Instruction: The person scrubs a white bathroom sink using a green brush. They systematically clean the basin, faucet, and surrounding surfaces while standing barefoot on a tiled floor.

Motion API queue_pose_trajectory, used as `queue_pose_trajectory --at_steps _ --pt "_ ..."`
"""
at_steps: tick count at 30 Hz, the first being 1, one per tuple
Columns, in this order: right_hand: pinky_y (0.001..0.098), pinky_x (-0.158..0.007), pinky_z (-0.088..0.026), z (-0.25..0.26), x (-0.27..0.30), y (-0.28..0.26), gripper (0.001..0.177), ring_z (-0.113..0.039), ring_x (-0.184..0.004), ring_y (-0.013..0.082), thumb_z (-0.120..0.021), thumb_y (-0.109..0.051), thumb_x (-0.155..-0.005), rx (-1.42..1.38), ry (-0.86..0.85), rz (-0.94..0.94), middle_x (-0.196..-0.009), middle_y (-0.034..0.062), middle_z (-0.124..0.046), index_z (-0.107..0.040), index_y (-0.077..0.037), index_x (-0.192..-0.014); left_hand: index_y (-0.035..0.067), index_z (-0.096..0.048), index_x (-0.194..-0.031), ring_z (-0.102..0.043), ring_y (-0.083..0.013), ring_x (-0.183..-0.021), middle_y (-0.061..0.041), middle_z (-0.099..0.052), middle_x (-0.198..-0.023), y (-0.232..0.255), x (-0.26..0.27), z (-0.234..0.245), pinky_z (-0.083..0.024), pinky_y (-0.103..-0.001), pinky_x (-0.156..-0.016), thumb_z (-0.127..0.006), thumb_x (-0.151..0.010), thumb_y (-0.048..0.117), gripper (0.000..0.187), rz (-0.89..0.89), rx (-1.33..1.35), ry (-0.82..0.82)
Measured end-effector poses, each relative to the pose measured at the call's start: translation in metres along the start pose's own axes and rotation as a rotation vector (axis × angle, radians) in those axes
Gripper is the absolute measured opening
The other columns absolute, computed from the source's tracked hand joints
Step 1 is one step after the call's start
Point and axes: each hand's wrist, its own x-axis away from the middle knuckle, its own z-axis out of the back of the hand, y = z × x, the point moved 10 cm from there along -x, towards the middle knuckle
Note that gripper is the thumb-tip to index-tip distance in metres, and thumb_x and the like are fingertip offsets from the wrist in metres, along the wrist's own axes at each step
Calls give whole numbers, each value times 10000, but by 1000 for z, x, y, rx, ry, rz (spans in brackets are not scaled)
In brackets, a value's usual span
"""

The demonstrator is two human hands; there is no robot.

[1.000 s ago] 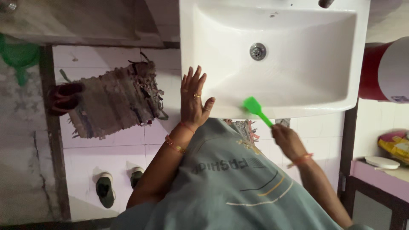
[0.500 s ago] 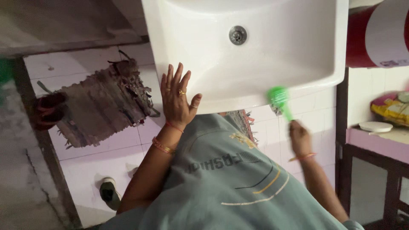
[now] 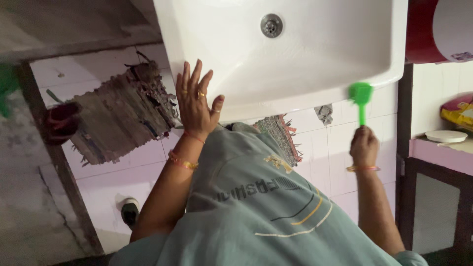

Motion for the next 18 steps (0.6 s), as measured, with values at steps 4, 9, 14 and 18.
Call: queue_pose_trajectory --at_steps 4,9,14,18 --pt "443 -741 -467 -116 50 -30 318 -547 -808 318 -411 -34 -1026 1061 -170 1109 -921 195 -567 -530 52 -1308 120 -577 -1461 -272 -365 -1582 -124 -419 -1648 -1 -1 1 -195 -537 -1317 -285 -1080 660 722 1 -27 33" --pt "475 -689 -498 -209 81 -5 351 -561 -712 312 -380 -271 -1107 621 -588 281 -810 214 -612 -617 -14 -1083 115 -556 -1469 -276 -365 -1576 -133 -436 -1638 3 1 -1 -205 -537 -1309 -298 -1093 644 698 -14 -80 53" --pt "421 -607 -391 -55 -7 -36 485 -420 -692 241 -373 -249 -1224 435 -207 425 -683 140 -470 -519 29 -854 124 -529 -1476 -280 -355 -1577 -120 -439 -1634 0 2 -3 -224 -522 -1311 -297 -1090 647 690 -22 -85 93" --pt "431 -638 -397 -82 11 -52 259 -439 -689 236 -399 -145 -1186 469 -212 692 -823 135 -508 -533 29 -1050 132 -525 -1482 -267 -350 -1581 -100 -425 -1644 -6 7 -7 -218 -525 -1320 -269 -1090 655 702 -19 -73 105"
